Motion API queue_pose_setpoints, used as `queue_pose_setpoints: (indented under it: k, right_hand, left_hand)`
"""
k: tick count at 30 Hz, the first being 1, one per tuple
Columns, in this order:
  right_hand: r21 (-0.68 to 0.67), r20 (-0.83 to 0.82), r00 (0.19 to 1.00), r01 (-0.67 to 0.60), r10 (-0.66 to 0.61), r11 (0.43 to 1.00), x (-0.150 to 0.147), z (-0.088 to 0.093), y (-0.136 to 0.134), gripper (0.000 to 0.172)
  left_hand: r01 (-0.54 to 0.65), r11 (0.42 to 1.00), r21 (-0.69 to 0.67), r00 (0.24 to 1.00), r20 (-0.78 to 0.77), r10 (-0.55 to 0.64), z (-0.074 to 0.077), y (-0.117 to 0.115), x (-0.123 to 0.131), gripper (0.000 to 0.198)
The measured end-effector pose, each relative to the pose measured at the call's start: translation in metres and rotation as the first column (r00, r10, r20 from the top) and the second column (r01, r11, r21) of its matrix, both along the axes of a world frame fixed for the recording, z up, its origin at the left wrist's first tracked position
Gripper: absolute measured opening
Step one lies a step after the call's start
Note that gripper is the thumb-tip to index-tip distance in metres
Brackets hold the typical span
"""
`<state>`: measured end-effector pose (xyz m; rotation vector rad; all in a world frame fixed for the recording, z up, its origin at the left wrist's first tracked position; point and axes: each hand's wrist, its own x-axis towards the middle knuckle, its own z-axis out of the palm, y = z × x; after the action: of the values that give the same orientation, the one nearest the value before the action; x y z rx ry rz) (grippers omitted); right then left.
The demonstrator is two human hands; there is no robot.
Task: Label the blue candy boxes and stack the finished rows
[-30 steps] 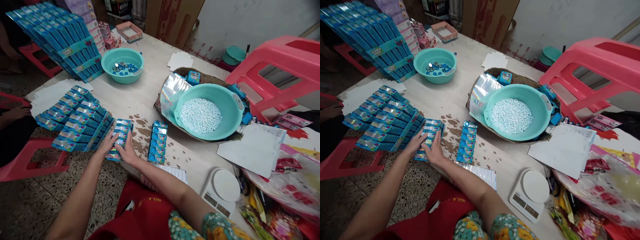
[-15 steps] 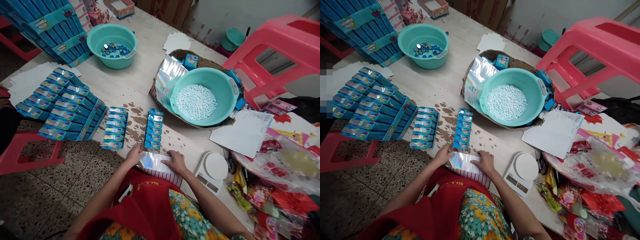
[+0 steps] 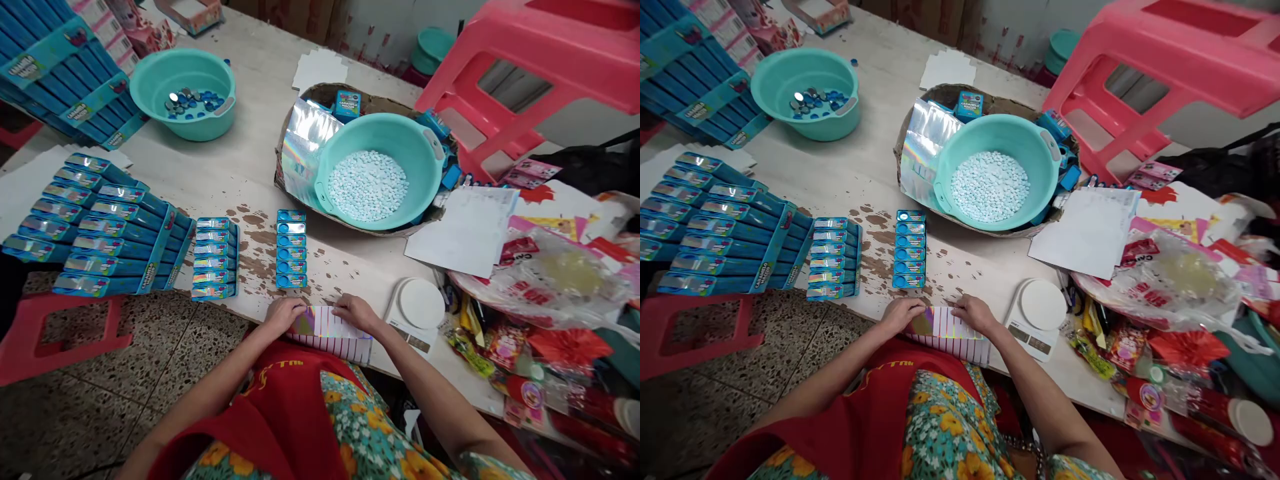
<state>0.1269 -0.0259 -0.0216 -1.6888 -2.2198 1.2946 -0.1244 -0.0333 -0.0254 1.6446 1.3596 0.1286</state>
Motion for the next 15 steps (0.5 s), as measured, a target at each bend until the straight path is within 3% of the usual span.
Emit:
queue_pose_setpoints:
  k: [3,5,10,15]
  right_hand:
    - [0.136,0.063,0.994,0.078,-0.087,0.988,-0.007,0.008,-0.009,0.016]
    - [0.231,0.1,0.99,0.077,-0.103,0.97,-0.024,0.011,-0.017,0.028]
    - [0.383,0.258,0.964,-0.165,0.066,0.909,-0.063,-0.003,-0.04,0.039]
    - [0.412,0.277,0.942,-0.294,0.189,0.862,-0.055,-0.022,-0.052,0.045]
  left_hand:
    - [-0.005,0.999,0.053,1.0,-0.027,0.006,-0.001,-0.001,0.014,0.023]
    - [-0.027,0.998,0.059,0.999,-0.032,0.029,-0.002,0.0,0.017,0.023]
    - [-0.096,0.994,-0.052,0.994,-0.056,0.093,-0.009,0.0,0.018,0.022]
    - [-0.163,0.982,-0.099,0.982,-0.111,0.152,-0.014,0.001,0.023,0.022]
